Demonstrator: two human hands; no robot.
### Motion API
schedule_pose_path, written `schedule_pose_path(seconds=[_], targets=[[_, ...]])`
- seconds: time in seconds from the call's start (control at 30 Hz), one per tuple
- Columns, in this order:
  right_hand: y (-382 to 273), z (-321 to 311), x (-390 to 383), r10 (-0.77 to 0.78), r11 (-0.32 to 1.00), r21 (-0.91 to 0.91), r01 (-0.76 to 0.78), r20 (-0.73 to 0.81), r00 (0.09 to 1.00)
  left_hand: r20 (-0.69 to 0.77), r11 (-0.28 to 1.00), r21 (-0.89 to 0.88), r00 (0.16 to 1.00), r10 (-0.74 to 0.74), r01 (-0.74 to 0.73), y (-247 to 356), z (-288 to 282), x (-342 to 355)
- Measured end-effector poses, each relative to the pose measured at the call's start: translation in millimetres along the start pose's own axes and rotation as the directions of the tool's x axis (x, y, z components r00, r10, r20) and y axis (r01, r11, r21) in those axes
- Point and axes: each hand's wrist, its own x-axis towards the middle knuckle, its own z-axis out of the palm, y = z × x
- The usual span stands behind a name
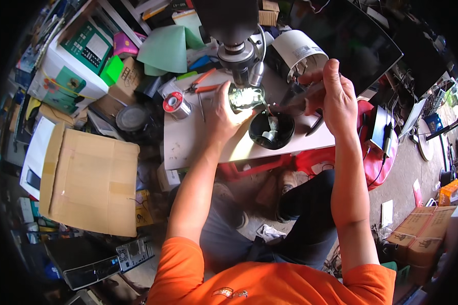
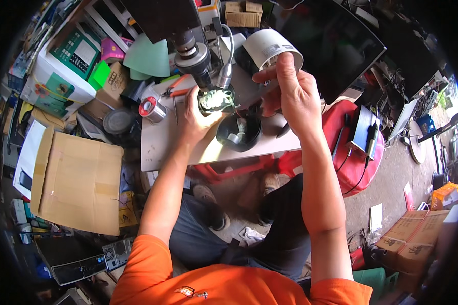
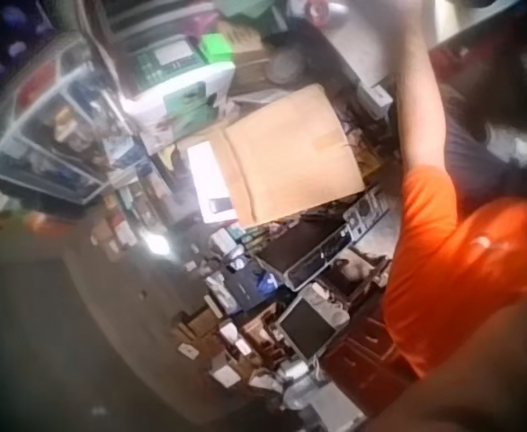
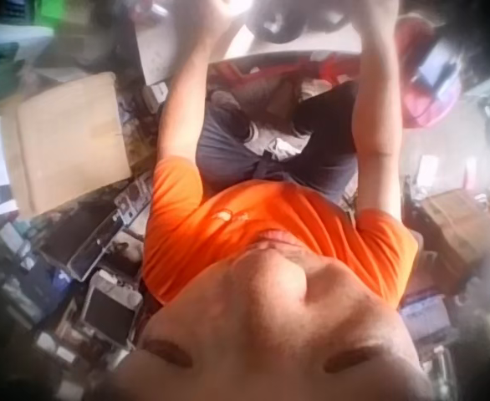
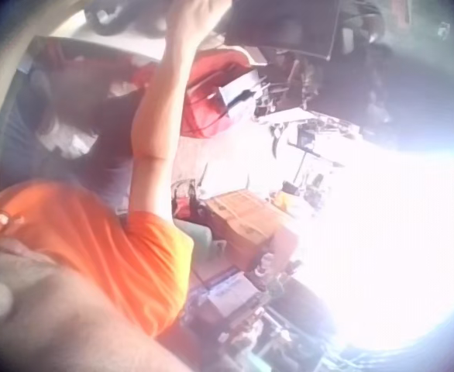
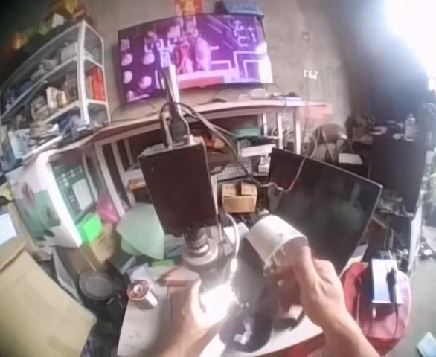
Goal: The person is soldering a circuit board using a soldering iron and solder wire. They are seated on the floor in a cluttered workspace, manipulating the board and tools with both hands.
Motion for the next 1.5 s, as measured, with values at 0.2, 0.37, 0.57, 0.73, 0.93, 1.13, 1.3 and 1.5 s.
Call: schedule_pose_path(seconds=[0.2, 0.37, 0.57, 0.73, 0.93, 1.13, 1.3, 1.5], targets=[[19.4, 36.1, -4.7, 0.031, 0.990, -0.139, -0.034, -0.026, 0.999, 0.010, 0.999, -0.008, 0.999, -0.050, 0.050, 7.3, -2.9, 0.7], [33.1, 58.4, -3.9, 0.035, 0.939, -0.337, -0.062, -0.087, 0.996, 0.015, 0.999, -0.001, 0.999, -0.040, 0.040, 9.6, -4.7, 1.4], [63.4, 63.0, 8.2, -0.033, 0.961, -0.277, 0.003, -0.104, 0.994, 0.016, 1.000, 0.012, 0.999, -0.029, 0.029, 7.2, -3.5, 2.5], [62.9, 63.8, 12.6, -0.016, 0.899, -0.438, -0.033, -0.108, 0.994, 0.019, 0.998, -0.012, 0.998, -0.056, 0.056, 6.4, -4.0, 0.7], [75.3, 66.9, 19.0, -0.020, 0.903, -0.426, -0.059, -0.178, 0.984, 0.013, 0.998, -0.003, 0.998, -0.055, 0.055, 5.9, -2.0, 0.7], [79.5, 69.4, 23.4, 0.001, 0.887, -0.452, -0.091, -0.194, 0.981, 0.021, 0.999, -0.009, 0.999, -0.044, 0.044, 8.6, -6.0, 1.2], [93.3, 64.0, 20.0, -0.163, 0.865, -0.497, 0.073, -0.140, 0.977, 0.115, 0.975, -0.076, 0.973, -0.200, 0.209, 24.5, -11.8, 0.0], [95.4, 67.6, 27.7, -0.047, 0.852, -0.522, -0.046, -0.165, 0.985, 0.025, 0.995, -0.060, 0.997, -0.074, 0.075, 4.6, -5.1, -1.1]])
